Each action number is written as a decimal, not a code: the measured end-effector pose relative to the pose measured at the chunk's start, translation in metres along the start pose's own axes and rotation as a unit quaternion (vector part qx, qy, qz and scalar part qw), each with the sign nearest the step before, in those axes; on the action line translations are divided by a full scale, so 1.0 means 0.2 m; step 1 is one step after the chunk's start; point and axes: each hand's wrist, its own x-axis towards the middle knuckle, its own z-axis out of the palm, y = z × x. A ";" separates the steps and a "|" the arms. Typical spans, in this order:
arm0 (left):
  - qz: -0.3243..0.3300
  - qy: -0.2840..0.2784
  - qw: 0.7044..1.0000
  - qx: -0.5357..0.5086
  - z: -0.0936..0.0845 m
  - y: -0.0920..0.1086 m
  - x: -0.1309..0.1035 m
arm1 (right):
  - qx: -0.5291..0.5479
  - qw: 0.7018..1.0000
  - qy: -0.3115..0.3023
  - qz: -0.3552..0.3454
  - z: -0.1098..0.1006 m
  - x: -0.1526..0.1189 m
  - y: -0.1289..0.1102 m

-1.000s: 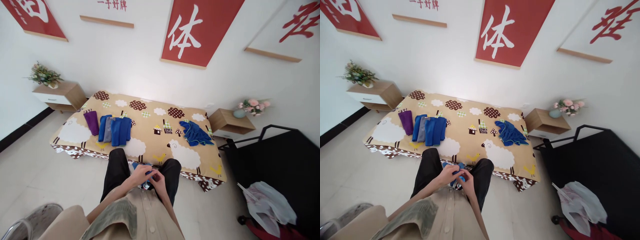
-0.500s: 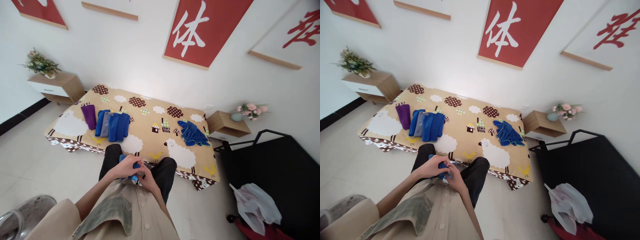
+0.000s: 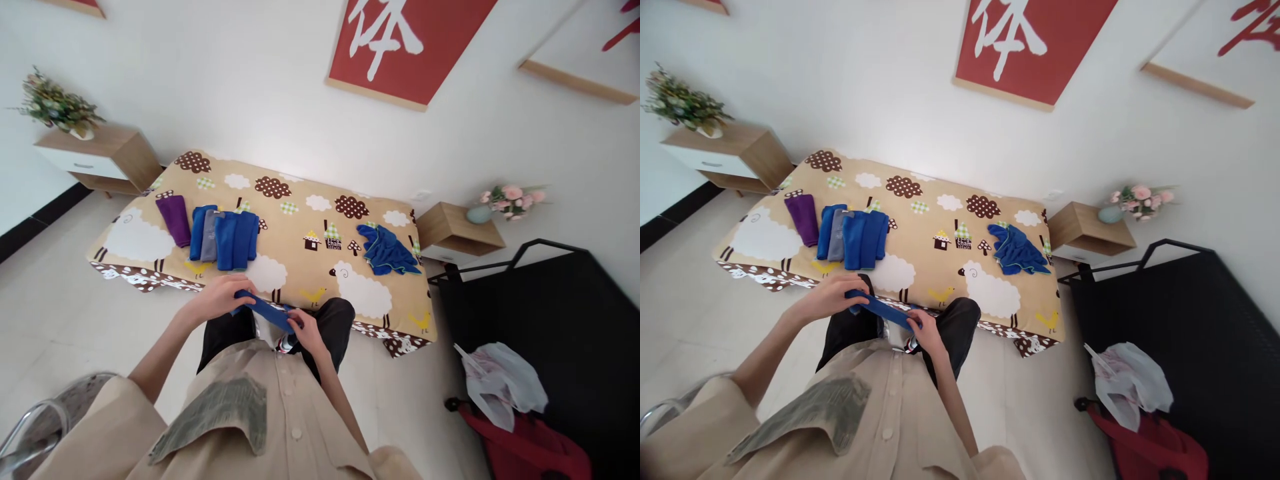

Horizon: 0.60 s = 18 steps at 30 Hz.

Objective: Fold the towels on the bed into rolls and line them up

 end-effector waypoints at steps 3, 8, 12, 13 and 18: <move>0.019 0.016 0.999 0.028 -0.06 -0.01 -0.05 | 0.015 0.998 -0.059 0.014 0.08 -0.07 0.00; 0.032 0.036 0.998 0.035 -0.17 -0.09 -0.17 | 0.103 0.982 -0.135 0.085 0.25 -0.20 -0.01; 0.019 -0.008 0.998 0.059 -0.21 -0.21 -0.28 | 0.120 0.964 -0.202 0.126 0.23 -0.23 -0.05; 0.017 -0.020 0.997 0.067 -0.21 -0.24 -0.30 | 0.116 0.961 -0.219 0.121 0.21 -0.22 -0.05; 0.002 0.017 0.990 0.142 -0.22 -0.34 -0.43 | 0.048 0.964 -0.256 0.057 0.08 -0.17 -0.02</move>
